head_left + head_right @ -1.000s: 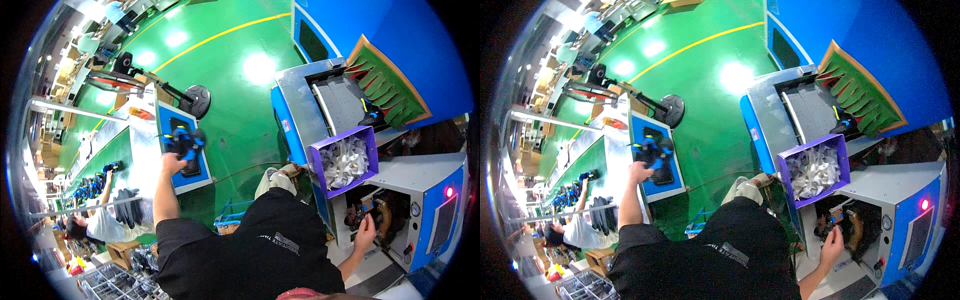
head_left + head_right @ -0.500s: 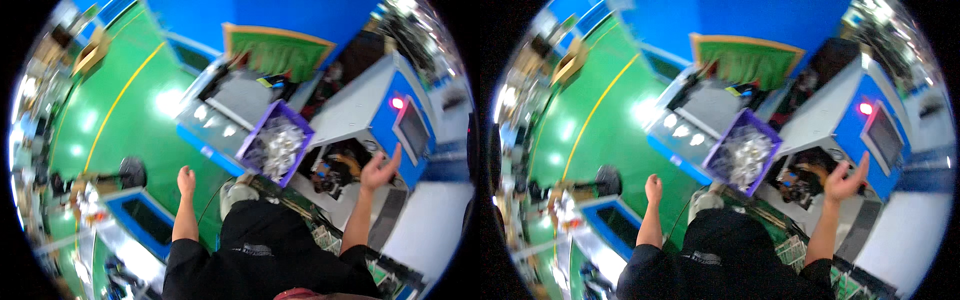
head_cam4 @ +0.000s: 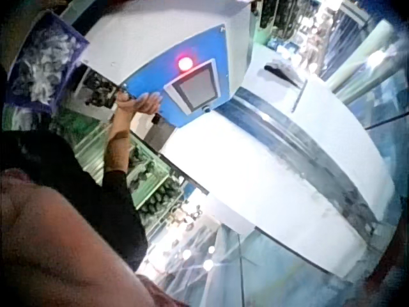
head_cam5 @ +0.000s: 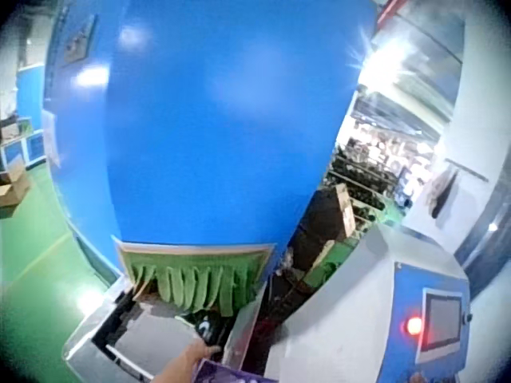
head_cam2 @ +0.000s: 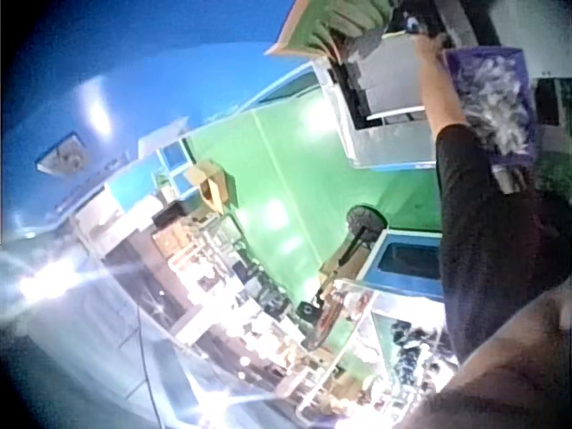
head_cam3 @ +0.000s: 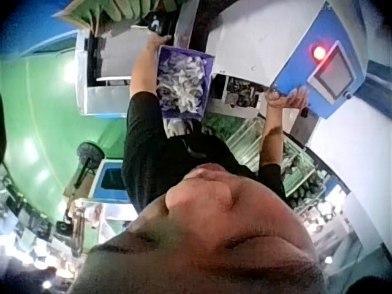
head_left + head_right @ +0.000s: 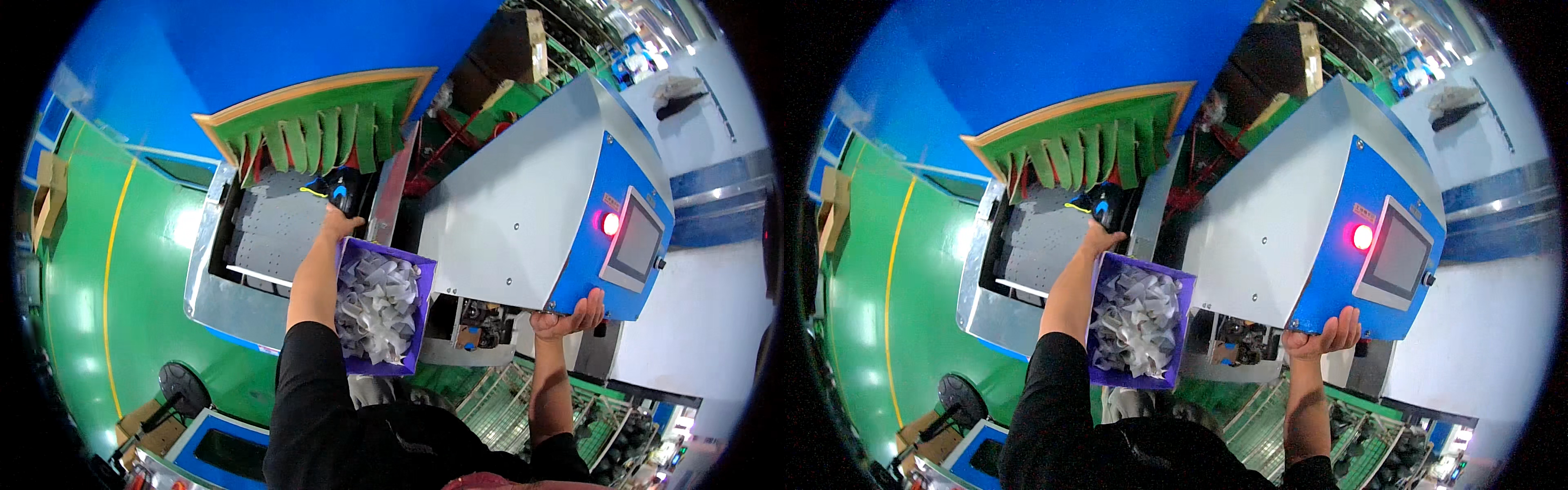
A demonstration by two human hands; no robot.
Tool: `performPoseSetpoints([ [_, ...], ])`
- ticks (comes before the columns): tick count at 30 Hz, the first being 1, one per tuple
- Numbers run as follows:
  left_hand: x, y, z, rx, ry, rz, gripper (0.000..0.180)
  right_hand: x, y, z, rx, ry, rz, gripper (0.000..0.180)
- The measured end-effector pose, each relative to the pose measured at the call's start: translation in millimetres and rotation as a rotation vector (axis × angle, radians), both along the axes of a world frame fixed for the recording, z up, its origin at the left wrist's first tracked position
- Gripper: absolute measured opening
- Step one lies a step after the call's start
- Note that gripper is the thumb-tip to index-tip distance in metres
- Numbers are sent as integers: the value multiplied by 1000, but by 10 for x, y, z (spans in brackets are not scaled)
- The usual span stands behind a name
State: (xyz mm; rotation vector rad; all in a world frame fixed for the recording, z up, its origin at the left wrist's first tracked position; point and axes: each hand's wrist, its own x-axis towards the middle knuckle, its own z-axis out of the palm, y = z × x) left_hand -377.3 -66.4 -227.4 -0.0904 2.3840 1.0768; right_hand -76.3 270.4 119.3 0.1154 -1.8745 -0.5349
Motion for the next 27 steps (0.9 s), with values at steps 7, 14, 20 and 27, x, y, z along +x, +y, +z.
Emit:
performPoseSetpoints([
  [7, 88, -606, 715, 707, -139, 172, 60, 57, 66, -33, -27, -63, -28, 59],
  [14, 1761, -1014, 1930, 546, 324, 264, 53, 208, -568, 437, -424, -266, -70, 50],
  [20, 3777, -657, 2717, 692, 255, 93, 91, 875, -1629, 29, -1456, -594, 719, 82],
  [27, 4080, -192, 3418, 113, 992, -315, 74, 944, -1418, 166, -2111, -821, 1086, 103],
])
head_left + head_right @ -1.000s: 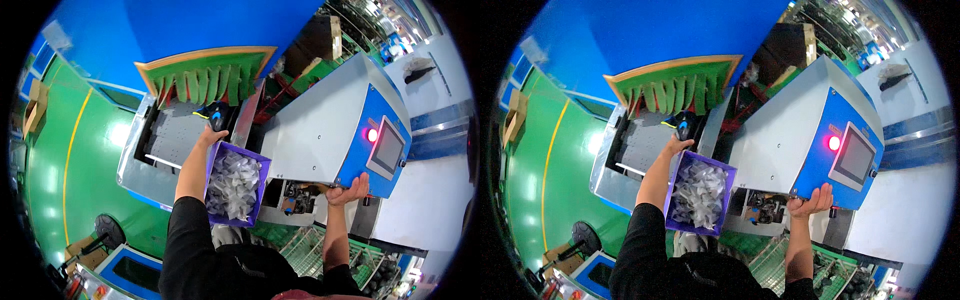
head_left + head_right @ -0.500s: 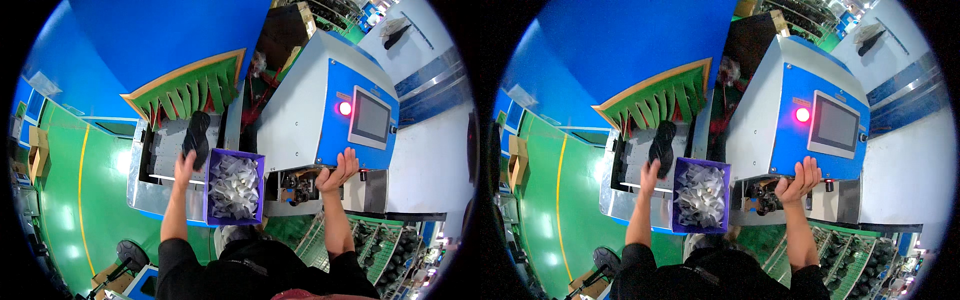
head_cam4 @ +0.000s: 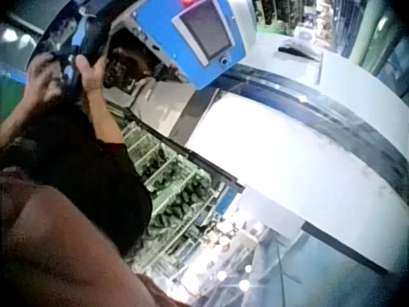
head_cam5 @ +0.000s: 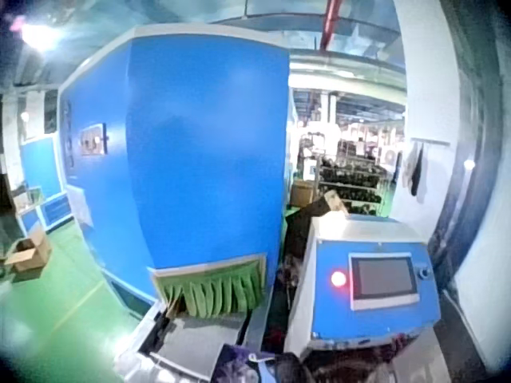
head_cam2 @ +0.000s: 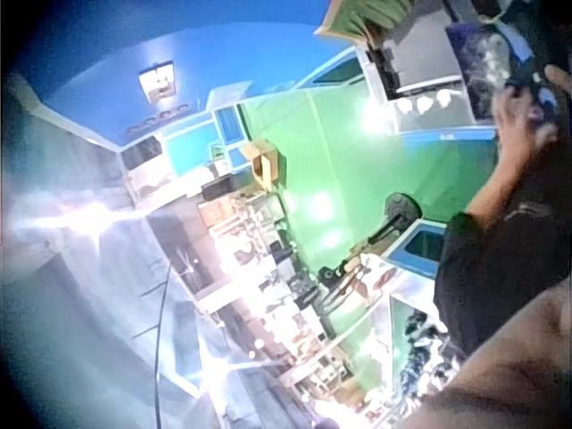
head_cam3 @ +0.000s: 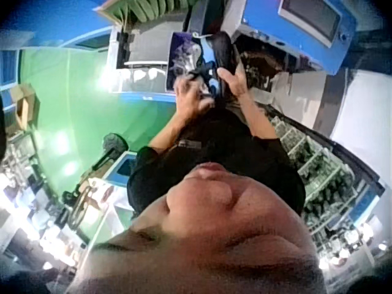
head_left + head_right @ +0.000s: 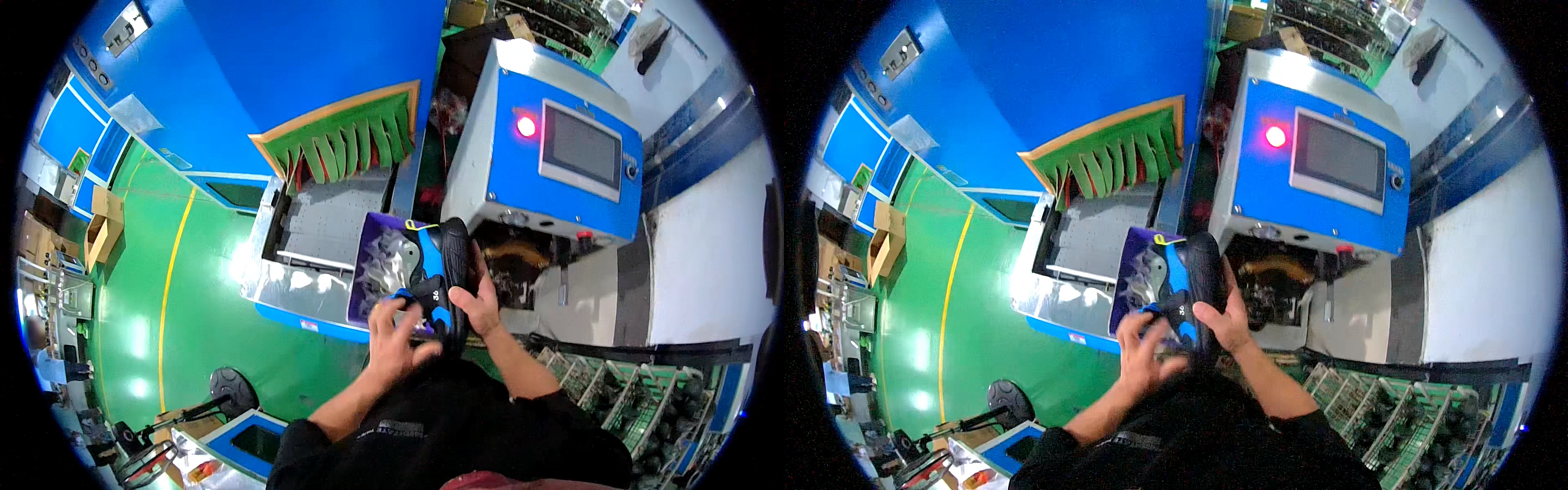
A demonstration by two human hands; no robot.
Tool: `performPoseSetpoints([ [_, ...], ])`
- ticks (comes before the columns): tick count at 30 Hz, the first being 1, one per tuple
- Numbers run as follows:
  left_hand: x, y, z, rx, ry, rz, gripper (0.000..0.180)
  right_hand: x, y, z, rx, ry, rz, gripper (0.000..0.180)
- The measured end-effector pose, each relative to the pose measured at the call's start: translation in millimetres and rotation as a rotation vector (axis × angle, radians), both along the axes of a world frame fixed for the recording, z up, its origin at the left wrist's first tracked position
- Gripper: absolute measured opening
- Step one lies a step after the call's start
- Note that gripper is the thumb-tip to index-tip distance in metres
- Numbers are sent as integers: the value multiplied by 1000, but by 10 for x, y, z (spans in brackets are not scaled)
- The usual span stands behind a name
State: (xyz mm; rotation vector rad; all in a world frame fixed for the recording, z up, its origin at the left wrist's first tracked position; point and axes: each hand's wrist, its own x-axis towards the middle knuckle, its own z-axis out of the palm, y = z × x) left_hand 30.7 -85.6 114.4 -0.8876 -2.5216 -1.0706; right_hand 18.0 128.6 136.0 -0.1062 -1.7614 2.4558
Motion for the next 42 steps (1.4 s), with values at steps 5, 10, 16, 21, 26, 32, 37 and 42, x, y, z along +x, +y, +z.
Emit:
performPoseSetpoints([
  [5, 24, 585, -2, 53, -171, 87, 47, 602, 346, 59, 123, -31, 0, 112],
  [10, 359, 1076, -372, -140, -62, -14, 28, 1192, 743, -156, 121, -106, -180, 107],
  [16, 250, 1603, -154, 566, -855, 244, 37, 1865, 1274, -718, -970, -72, -263, 64],
  [21, 384, 1508, -296, 247, -997, -144, 22, 2384, 1429, -952, -949, -191, -350, 55],
  [26, 432, 1508, -146, 104, -1047, -548, 26, 2461, 1322, -914, -894, -300, -398, 65],
  [32, 267, 1320, -538, 153, -1231, -420, 31, 2017, 1389, -518, -390, -374, -564, 90],
  [37, -123, 1065, -601, -115, -1010, -402, 32, 1467, 1610, -426, 409, -370, -528, 107],
  [42, -226, 786, -957, -165, -1061, -329, 30, 986, 1590, -399, 758, -714, -438, 115],
])
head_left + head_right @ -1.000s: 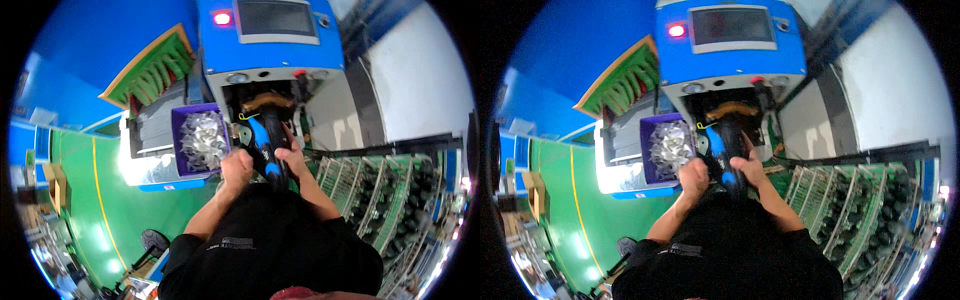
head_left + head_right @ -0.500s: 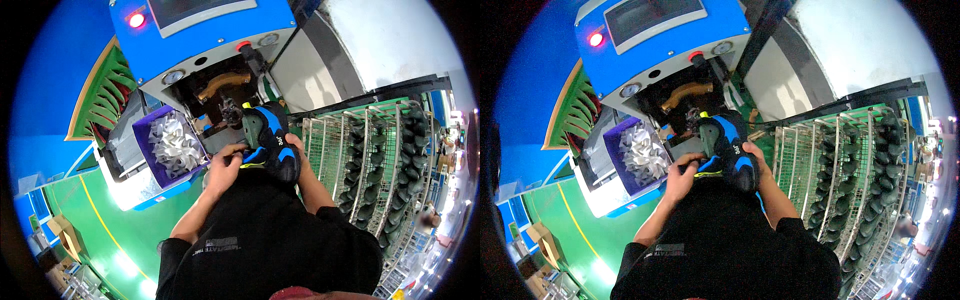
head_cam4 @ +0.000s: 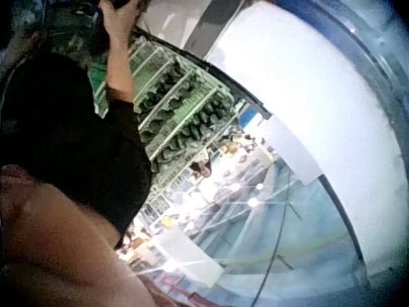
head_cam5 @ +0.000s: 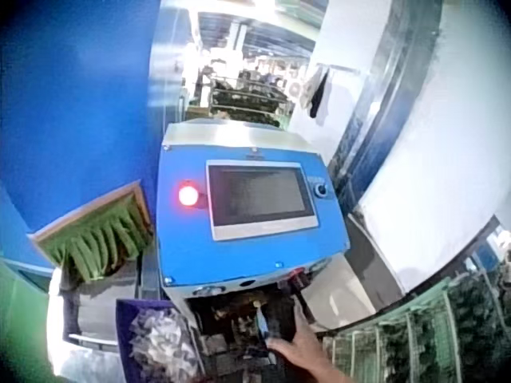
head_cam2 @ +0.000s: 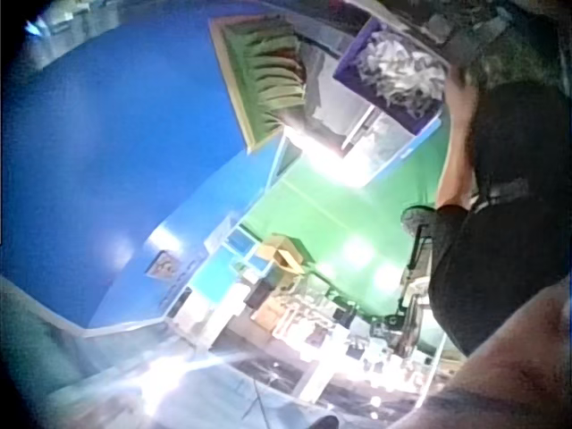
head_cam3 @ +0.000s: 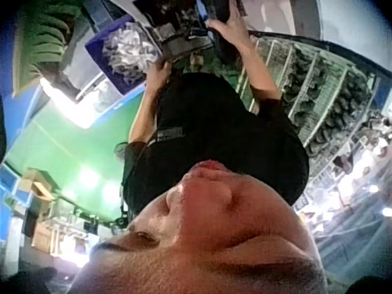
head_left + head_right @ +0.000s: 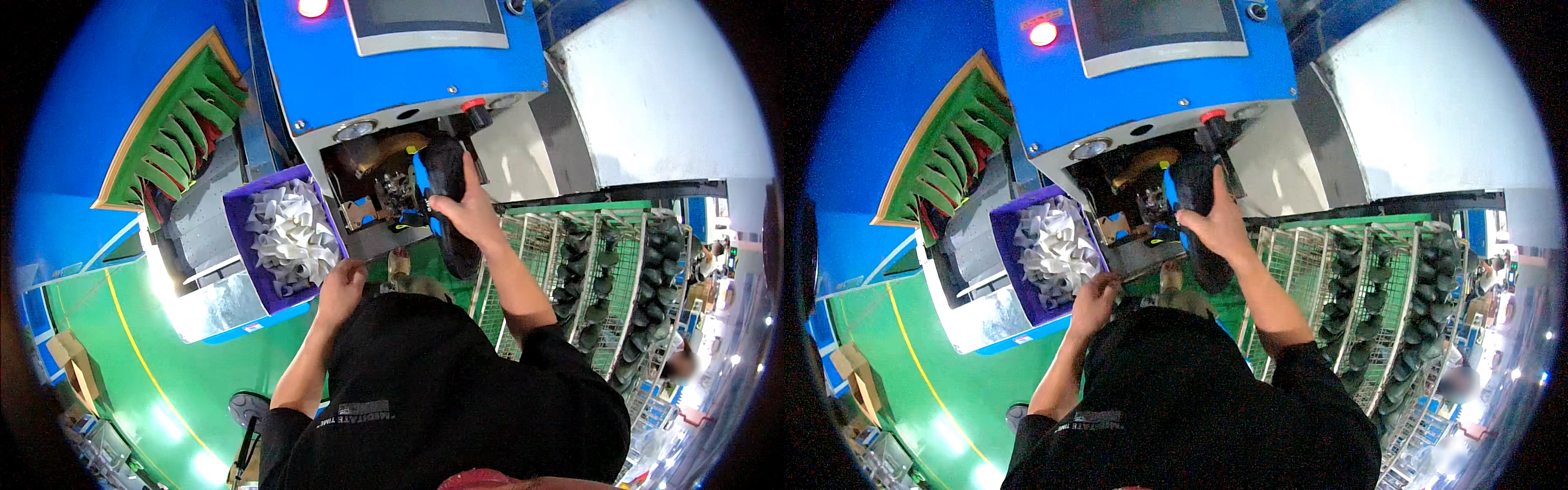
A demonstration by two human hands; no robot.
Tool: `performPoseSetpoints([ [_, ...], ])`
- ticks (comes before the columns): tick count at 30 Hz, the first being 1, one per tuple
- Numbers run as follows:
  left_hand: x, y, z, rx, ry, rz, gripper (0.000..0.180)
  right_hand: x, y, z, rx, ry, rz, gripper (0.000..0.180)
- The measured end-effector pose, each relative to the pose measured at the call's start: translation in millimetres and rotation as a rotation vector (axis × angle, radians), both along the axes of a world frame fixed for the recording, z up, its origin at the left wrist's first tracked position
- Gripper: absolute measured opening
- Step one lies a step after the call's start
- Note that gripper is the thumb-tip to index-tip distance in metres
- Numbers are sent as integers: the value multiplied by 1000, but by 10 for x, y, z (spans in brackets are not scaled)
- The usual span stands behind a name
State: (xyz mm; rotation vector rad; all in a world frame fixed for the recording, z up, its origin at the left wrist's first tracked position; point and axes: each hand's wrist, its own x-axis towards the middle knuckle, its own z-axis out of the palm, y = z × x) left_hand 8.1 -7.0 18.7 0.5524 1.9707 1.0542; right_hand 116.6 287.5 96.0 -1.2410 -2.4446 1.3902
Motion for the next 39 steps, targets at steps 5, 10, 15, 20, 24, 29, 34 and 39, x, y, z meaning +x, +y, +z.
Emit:
performPoseSetpoints([
  [5, -77, -69, -117, -31, -2, 2, 31, -568, -318, 40, 351, -554, 279, 119],
  [10, -171, -67, -93, -16, 72, -33, 32, -609, -350, -177, 462, -543, 230, 114],
  [15, -257, -170, -210, 4, 120, 33, 30, -721, -325, -183, 489, -528, 211, 109],
  [20, -341, -160, -288, -25, 150, 25, 29, -583, -377, -384, 641, -362, 195, 112],
  [24, -378, 11, -256, -18, 199, -98, 30, -539, -457, -377, 677, -259, 141, 114],
  [29, -281, 372, -175, 196, -170, -115, 47, -41, -753, -156, 541, 17, 36, 110],
  [34, 11, 625, 149, 124, -1166, -269, 82, 956, -1374, -120, 672, -17, 96, 97],
  [39, 248, 573, -59, -13, -1208, -271, 77, 1289, -1484, 673, 220, -200, 322, 93],
])
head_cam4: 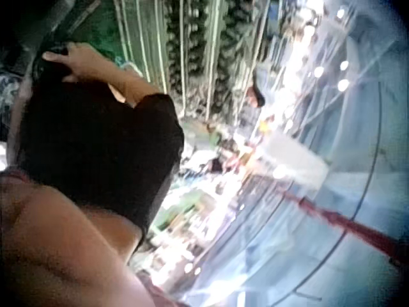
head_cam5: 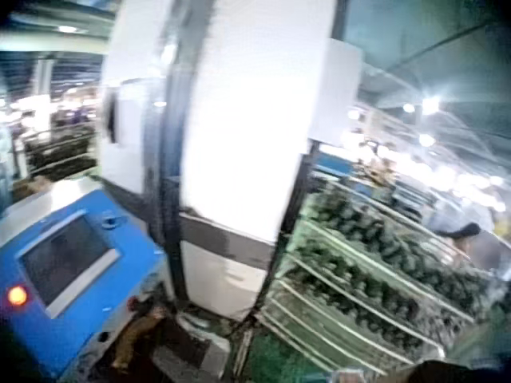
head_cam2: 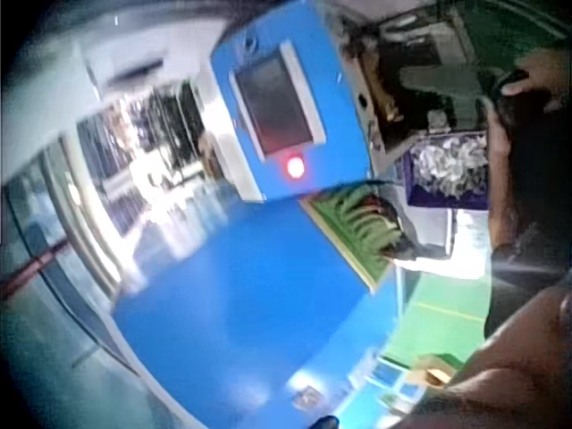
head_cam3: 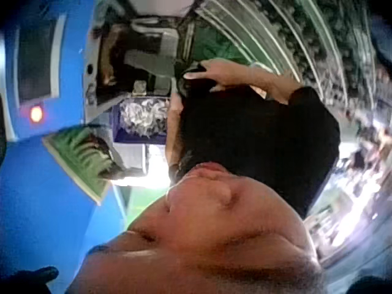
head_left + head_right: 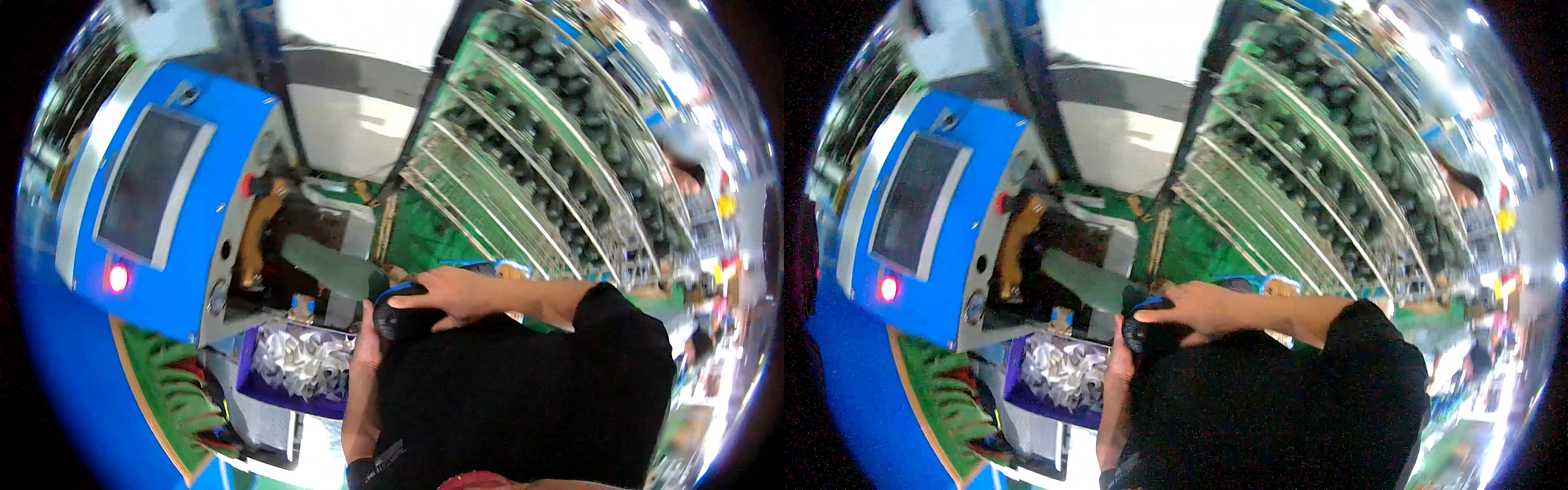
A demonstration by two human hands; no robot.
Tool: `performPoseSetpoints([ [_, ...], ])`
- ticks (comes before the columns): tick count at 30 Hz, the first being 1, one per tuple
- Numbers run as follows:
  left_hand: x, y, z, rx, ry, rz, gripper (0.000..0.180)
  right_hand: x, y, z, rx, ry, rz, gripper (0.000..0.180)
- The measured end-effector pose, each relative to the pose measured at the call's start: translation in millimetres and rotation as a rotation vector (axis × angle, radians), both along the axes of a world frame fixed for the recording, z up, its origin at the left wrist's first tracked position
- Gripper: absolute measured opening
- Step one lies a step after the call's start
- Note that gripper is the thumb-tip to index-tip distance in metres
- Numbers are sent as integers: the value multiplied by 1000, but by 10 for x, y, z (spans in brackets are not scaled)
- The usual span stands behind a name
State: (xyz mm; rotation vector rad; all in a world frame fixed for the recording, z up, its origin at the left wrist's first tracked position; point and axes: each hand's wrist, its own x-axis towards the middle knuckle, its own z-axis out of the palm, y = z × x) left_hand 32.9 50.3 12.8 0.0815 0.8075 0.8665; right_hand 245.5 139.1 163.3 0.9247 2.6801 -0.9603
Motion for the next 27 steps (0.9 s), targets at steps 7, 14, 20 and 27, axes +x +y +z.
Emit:
performPoseSetpoints([
  [7, 210, -170, -264, 13, 55, -36, 49, -348, 414, -1457, -927, 560, -644, 109],
  [14, -44, -346, -247, 1, 188, 98, 62, -149, 487, -1244, -838, 798, -527, 87],
  [20, 194, -59, 42, -134, 188, 287, 68, 1401, 511, -1602, -575, 739, -763, 83],
  [27, 623, 61, -61, -151, 288, 356, 74, 2441, 1444, -2011, 169, 397, -1255, 81],
])
